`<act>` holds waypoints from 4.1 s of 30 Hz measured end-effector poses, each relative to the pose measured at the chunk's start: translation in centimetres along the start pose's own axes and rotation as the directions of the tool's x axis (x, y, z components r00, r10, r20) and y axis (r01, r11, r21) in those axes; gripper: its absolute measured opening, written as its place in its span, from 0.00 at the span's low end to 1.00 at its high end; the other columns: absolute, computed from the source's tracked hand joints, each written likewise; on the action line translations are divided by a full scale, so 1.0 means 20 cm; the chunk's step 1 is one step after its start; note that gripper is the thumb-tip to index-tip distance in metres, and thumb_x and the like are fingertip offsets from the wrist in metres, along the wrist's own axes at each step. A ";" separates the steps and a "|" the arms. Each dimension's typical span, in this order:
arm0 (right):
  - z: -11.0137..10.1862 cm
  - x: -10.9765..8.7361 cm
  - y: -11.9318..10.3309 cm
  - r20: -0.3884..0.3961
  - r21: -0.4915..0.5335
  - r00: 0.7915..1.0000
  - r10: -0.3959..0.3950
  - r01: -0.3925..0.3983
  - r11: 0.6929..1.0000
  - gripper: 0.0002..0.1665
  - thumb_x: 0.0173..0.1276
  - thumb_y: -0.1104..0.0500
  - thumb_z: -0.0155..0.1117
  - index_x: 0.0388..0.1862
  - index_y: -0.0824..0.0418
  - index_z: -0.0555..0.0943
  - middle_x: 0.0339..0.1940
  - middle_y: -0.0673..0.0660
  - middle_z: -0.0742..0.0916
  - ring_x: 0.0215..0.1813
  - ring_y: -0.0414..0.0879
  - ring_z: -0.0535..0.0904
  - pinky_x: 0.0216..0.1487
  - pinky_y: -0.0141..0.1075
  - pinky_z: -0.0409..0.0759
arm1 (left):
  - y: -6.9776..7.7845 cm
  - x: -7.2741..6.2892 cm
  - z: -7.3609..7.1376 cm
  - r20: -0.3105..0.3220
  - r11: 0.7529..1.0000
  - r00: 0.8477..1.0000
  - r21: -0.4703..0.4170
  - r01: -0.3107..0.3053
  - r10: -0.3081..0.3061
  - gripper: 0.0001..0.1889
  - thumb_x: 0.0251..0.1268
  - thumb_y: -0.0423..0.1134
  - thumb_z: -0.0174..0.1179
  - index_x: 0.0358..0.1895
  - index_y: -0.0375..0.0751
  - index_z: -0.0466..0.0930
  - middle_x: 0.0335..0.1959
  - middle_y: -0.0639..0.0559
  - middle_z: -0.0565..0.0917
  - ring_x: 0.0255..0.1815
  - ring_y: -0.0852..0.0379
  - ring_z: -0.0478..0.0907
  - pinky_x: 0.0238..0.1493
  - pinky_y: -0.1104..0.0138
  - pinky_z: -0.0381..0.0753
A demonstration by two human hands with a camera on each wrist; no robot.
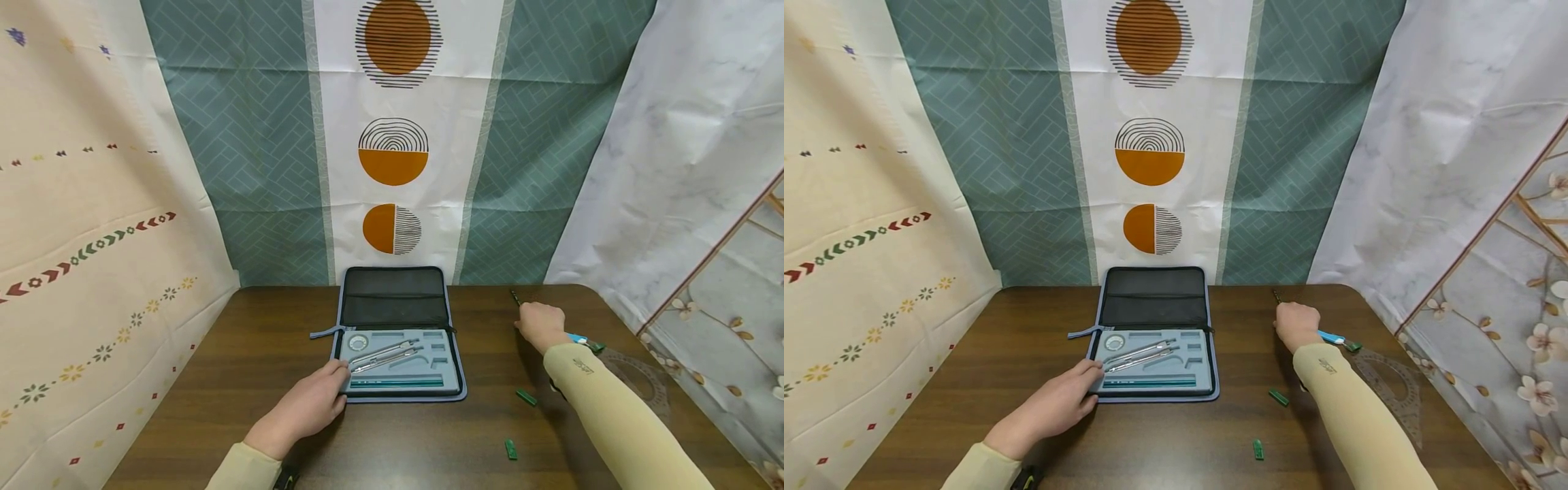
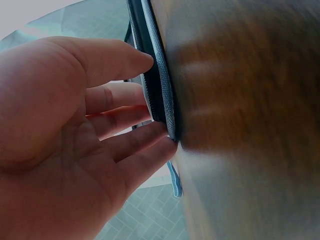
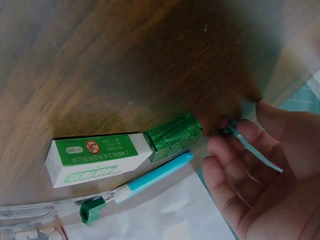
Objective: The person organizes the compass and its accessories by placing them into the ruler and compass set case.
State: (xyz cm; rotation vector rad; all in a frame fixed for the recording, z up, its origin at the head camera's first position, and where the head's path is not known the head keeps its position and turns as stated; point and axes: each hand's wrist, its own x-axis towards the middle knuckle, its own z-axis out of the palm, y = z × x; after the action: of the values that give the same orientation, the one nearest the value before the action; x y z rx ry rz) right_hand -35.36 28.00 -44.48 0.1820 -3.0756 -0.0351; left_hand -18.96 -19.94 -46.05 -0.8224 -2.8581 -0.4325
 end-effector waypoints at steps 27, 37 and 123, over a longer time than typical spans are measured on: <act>0.00 -0.02 0.07 0.003 0.052 1.000 0.014 -0.014 0.999 0.13 0.69 0.74 0.60 0.26 0.62 0.79 0.30 0.64 0.89 0.36 0.63 0.88 0.38 0.64 0.86 | 0.00 0.00 -0.01 0.006 1.000 1.000 -0.005 0.005 -0.005 0.21 0.70 0.29 0.73 0.62 0.25 0.82 0.66 0.34 0.81 0.64 0.39 0.84 0.61 0.48 0.86; -0.01 -0.07 0.07 -0.006 0.106 1.000 0.001 0.000 0.994 0.13 0.65 0.74 0.59 0.24 0.60 0.75 0.24 0.57 0.83 0.31 0.56 0.83 0.35 0.61 0.85 | 0.01 0.00 -0.01 0.012 1.000 1.000 -0.018 0.021 -0.021 0.21 0.70 0.29 0.73 0.62 0.25 0.82 0.66 0.34 0.81 0.65 0.39 0.84 0.62 0.47 0.86; -0.04 -0.39 -0.89 -0.266 0.166 0.710 -0.651 0.700 0.695 0.11 0.69 0.66 0.81 0.47 0.53 0.94 0.45 0.47 0.92 0.48 0.44 0.90 0.46 0.43 0.90 | 0.02 0.00 -0.03 0.037 0.999 0.998 -0.014 0.048 -0.047 0.22 0.72 0.30 0.73 0.64 0.26 0.82 0.67 0.35 0.81 0.65 0.40 0.83 0.64 0.48 0.85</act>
State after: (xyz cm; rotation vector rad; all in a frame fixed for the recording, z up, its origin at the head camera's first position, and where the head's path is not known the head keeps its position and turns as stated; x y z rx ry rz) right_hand -25.47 11.26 -44.67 1.2554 -2.6186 0.3298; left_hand -18.73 -19.76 -45.38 -0.7739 -2.9172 -0.4499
